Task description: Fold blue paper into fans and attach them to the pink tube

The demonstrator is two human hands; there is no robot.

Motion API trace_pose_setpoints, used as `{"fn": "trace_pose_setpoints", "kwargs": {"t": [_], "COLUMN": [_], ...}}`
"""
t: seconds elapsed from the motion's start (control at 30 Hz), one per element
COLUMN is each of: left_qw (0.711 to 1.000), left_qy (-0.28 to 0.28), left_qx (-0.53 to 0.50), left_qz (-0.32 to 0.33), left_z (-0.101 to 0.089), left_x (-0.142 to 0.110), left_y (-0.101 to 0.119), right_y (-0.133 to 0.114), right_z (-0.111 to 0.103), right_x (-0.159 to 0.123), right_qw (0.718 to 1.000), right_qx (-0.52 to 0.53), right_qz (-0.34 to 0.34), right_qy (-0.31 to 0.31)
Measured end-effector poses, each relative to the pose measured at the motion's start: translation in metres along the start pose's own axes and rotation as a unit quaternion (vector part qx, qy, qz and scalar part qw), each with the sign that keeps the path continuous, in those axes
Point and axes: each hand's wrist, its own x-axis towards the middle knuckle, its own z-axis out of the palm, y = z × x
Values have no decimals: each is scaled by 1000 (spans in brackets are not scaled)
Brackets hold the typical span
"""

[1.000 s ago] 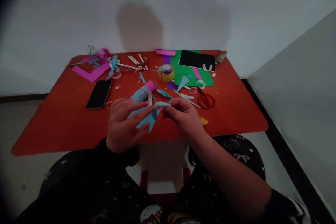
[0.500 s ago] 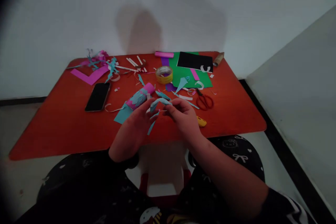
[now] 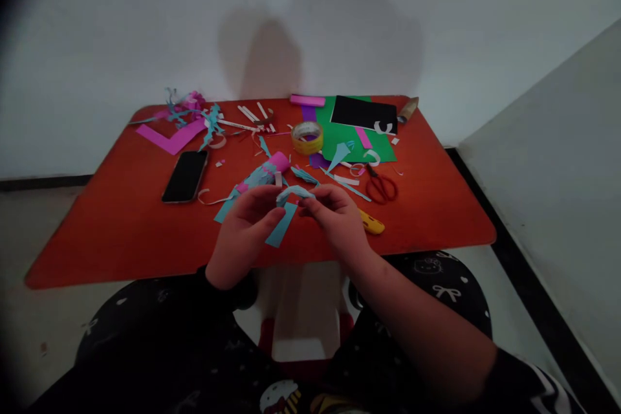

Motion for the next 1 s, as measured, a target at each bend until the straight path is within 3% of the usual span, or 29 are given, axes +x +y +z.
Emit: {"fn": "trace_pose_setpoints", "kwargs": {"t": [0.37,0.7,0.9,1.0], "left_qw": [998,999,973,960], "left_qy": [7,-17,-98,-146], "left_qx": [55,-37,-171,-199], "left_qz": [23,-25,-118,-134], "left_z": [-4,-4,-9,-11], "left_x": [2,6,10,12], "left_y": [1,3,-6,-4], "right_y": [5,-1,1,-1], "right_z": [-1,1,-2,-1], "right_x": [-1,-2,-1,-1], "right_qw": [998,996,999,999], "right_qx": [-53,-77,-30,23], "right_qz": [-27,-47,-14,7], "right_qy": [-23,-24,-33,-44]}}
